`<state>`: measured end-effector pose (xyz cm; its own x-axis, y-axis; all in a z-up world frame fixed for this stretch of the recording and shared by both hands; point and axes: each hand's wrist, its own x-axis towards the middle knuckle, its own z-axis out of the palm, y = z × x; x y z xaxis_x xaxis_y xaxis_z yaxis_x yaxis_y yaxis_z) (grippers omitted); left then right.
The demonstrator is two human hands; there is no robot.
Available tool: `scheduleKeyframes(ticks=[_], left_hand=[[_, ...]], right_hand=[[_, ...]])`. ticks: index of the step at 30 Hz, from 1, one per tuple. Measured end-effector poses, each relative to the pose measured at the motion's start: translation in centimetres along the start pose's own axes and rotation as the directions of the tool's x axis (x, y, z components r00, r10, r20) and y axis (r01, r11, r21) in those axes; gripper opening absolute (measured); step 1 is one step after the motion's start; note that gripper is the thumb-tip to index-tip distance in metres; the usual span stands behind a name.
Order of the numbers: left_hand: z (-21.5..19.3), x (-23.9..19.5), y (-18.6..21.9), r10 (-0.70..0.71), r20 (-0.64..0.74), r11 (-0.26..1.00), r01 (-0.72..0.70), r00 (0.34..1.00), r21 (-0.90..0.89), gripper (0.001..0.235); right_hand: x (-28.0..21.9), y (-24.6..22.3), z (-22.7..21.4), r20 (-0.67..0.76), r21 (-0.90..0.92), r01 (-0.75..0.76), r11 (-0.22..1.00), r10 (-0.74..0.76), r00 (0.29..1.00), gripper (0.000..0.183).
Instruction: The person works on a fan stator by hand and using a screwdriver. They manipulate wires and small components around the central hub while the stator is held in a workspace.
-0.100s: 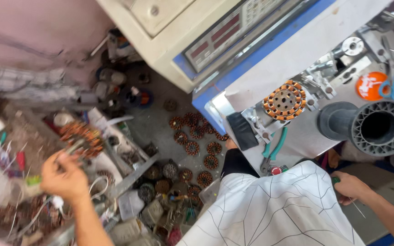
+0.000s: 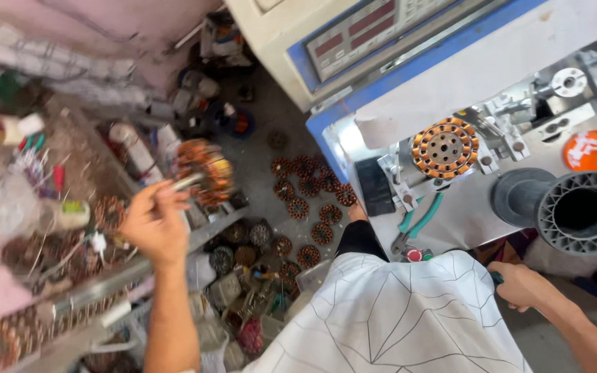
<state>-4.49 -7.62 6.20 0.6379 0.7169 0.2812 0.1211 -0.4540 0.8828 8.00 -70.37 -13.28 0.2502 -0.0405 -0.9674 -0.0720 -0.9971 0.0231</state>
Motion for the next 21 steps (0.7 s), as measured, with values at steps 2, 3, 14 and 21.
scheduleKeyframes(ticks=[2,3,14,21], left_hand=[[3.3,-4.5,4.5,0.055,0.109,0.995,-0.045,0.993,-0.089,0.026],[5.1,-6.6,6.8,0.057,0.157,0.984,-0.029,0.986,-0.176,0.027],[27.5,-24.1,21.8,0.073,0.474,0.908,0.138,0.878,-0.396,0.023],[34.0,-28.4,22.9,0.267,0.573,0.927,-0.043,0.775,-0.373,0.019]], right_hand=[[-4.4,-2.2,-2.3,-0.131,-0.405,0.295,0.865,-0.375,0.918,0.043],[-6.4,-2.9,-3.7,-0.093,-0.348,0.416,0.84,-0.472,0.877,0.039],[-12.1,0.7,-7.0,-0.378,0.895,0.438,-0.085,-0.665,0.644,0.027],[-8.6,7.7,-8.4,-0.623,0.756,0.581,-0.302,-0.605,0.495,0.023]])
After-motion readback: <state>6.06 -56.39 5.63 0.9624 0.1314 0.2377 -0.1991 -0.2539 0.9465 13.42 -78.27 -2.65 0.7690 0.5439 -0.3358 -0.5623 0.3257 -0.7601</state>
